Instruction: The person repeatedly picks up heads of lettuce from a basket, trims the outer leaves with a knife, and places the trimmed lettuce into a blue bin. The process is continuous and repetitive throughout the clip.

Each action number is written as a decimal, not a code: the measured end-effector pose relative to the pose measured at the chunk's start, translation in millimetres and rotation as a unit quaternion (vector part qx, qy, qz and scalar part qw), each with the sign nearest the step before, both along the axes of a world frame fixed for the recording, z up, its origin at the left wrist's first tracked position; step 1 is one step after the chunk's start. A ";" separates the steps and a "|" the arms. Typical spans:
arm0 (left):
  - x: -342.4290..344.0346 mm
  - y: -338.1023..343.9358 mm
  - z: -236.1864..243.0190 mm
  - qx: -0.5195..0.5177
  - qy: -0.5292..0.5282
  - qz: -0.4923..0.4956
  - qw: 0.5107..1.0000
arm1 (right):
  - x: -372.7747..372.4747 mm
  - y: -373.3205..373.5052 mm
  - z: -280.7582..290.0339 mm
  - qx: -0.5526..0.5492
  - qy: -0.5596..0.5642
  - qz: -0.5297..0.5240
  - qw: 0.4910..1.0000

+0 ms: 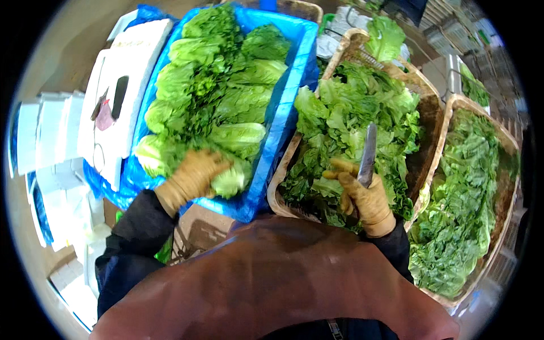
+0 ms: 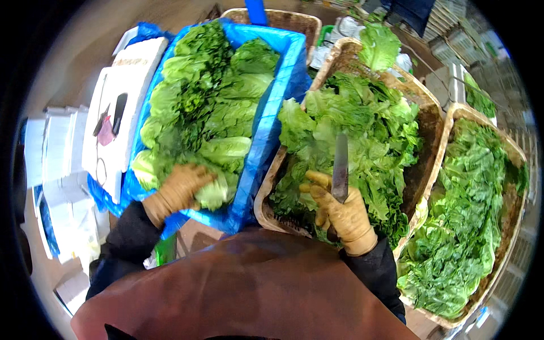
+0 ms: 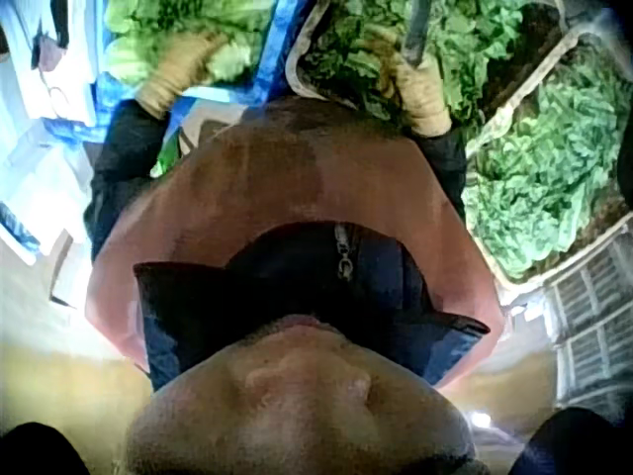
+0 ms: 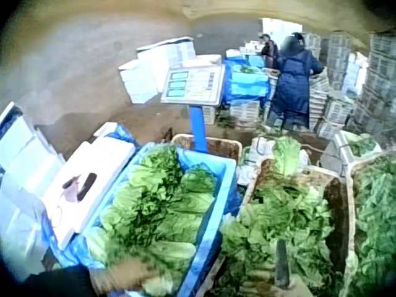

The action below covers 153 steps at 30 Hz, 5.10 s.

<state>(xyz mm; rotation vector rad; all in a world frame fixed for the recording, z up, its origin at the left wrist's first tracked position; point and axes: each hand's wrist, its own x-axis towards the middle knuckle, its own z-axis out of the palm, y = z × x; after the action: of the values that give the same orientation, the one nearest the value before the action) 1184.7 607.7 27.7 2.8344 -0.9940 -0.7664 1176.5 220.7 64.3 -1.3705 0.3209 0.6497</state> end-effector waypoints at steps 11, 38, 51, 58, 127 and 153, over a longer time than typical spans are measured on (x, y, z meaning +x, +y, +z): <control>-12.8 -11.2 -59.0 0.065 0.064 0.055 0.994 | -92.1 -111.3 -51.8 -0.467 -0.132 -0.093 0.869; -8.2 -269.0 -2.0 -0.566 0.557 0.279 0.540 | -38.1 -148.5 58.6 -0.654 -0.358 0.194 0.638; -47.3 -231.6 3.4 -0.554 0.408 0.330 0.647 | -23.8 -122.7 60.7 -0.287 -0.312 0.068 0.903; -13.5 -237.1 11.2 -0.539 0.630 0.309 0.466 | -3.4 -153.9 60.5 -0.183 -0.164 0.115 0.962; -20.8 -90.1 -20.5 -0.072 -0.369 0.284 0.882 | 130.4 -309.8 45.5 -0.714 -0.213 -0.133 0.653; 101.9 -311.5 -38.0 -0.727 0.334 0.359 0.482 | -33.8 -153.9 -2.9 -0.116 -0.089 -0.111 0.983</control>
<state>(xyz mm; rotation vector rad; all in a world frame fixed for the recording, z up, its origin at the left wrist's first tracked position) 1286.6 296.2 -10.3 0.9576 0.0019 -0.3842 1142.7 66.8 61.5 -1.5764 0.4097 0.3081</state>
